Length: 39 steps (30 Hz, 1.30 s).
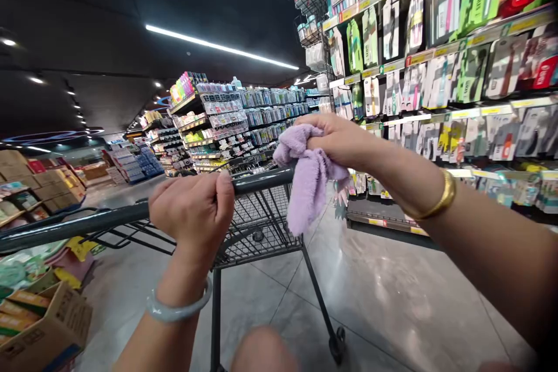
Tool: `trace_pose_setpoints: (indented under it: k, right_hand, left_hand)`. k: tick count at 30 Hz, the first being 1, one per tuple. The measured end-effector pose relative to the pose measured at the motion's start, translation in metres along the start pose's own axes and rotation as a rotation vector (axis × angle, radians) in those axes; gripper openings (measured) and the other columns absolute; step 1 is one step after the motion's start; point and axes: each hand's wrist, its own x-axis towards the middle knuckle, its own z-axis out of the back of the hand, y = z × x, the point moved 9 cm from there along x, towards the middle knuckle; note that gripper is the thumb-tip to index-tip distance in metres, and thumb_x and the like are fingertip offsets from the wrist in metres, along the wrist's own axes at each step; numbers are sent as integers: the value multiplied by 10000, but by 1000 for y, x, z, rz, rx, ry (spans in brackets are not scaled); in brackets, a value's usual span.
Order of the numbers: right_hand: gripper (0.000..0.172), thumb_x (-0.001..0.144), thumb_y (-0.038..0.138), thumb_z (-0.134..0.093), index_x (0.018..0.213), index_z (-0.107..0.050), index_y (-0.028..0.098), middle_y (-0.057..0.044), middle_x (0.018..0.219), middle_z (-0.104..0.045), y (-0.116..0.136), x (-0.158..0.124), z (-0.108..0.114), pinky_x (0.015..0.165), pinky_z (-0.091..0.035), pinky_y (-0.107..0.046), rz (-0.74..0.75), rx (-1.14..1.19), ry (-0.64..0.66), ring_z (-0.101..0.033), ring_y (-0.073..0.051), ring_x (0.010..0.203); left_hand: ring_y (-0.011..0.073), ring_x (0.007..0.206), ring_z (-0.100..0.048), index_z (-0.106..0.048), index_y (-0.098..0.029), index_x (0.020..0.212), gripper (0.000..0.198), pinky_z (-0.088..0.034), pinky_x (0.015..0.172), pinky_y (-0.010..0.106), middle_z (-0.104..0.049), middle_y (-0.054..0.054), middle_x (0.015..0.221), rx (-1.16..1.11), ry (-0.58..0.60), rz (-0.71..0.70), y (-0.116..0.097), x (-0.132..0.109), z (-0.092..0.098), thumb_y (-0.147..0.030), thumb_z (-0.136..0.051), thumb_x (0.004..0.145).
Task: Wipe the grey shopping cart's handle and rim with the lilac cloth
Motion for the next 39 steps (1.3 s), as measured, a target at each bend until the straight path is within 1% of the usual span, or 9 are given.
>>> trace_pose_setpoints:
  k: [7, 12, 15, 18, 24, 28, 31, 36, 39]
  right_hand:
    - [205, 738, 64, -501, 837, -653, 161, 16, 846, -640, 24, -7, -30, 716, -440, -247, 122, 139, -38, -560, -107, 780]
    - [282, 748, 29, -471, 906, -649, 180, 4, 985, -659, 45, -21, -39, 828, -459, -262, 349, 217, -152, -591, -121, 934]
    - [193, 795, 85, -497, 877, -637, 190, 8, 926, -641, 22, -15, -42, 798, -458, -278, 315, 244, -202, -581, -126, 880]
    - [194, 768, 82, -491, 841, -630, 197, 22, 859, -610, 4, -13, -40, 782, -449, -279, 225, 219, -306, -554, -120, 828]
    - [202, 789, 95, -494, 893, -627, 206, 8, 933, -630, 8, -25, -46, 843, -478, -284, 312, 325, -364, -592, -124, 904]
    - [247, 766, 76, -498, 915, -635, 218, -10, 975, -646, -26, -15, -53, 936, -473, -346, 261, 180, -463, -593, -151, 963]
    - [277, 768, 56, -489, 930, -632, 229, -18, 1008, -646, -36, -22, -61, 988, -470, -371, 183, 158, -619, -587, -163, 1016]
    - [340, 801, 50, -513, 1038, -618, 269, -15, 1208, -611, -2, -56, -90, 1098, -426, -389, 416, 128, -777, -542, -173, 1214]
    - [267, 856, 129, -520, 1081, -600, 249, -56, 1227, -588, -32, -54, -106, 1091, -422, -406, 337, 88, -843, -521, -197, 1233]
  left_hand:
    - [213, 778, -649, -730, -246, 777, 401, -413, 920, 428, -692, 27, 688, -68, 12, 121, 21, -7, 15, -324, -410, 1007]
    - [225, 1124, -633, -678, -234, 1184, 353, -405, 1052, 445, -721, 59, 1153, -372, -19, 122, -30, 0, 31, -324, -375, 1026]
    - [257, 1245, -583, -522, -205, 1410, 472, -409, 1052, 437, -622, 96, 1376, -414, 14, 135, -60, 8, 28, -431, -381, 1020]
    - [297, 1221, -606, -442, -219, 1495, 594, -390, 1026, 474, -585, 111, 1438, -291, 83, 139, -71, 12, 19, -542, -368, 1003]
    - [276, 1175, -648, -617, -255, 1355, 566, -432, 955, 462, -668, 77, 1337, -366, 69, 85, -60, 3, 21, -553, -273, 1018]
    - [273, 1163, -648, -639, -256, 1321, 617, -443, 950, 468, -688, 84, 1299, -380, 22, 102, -48, -3, 26, -583, -213, 1017]
    - [289, 980, -685, -718, -223, 1092, 561, -448, 863, 475, -752, 103, 1011, -278, 5, 71, -43, -6, 27, -607, -323, 983]
    - [273, 874, -670, -683, -247, 914, 333, -449, 821, 467, -702, 63, 832, -131, -76, 134, -25, -12, 31, -554, -554, 890]
    - [261, 809, -655, -673, -241, 839, 277, -450, 761, 452, -672, 51, 773, -163, -120, 187, -12, -15, 36, -502, -584, 856]
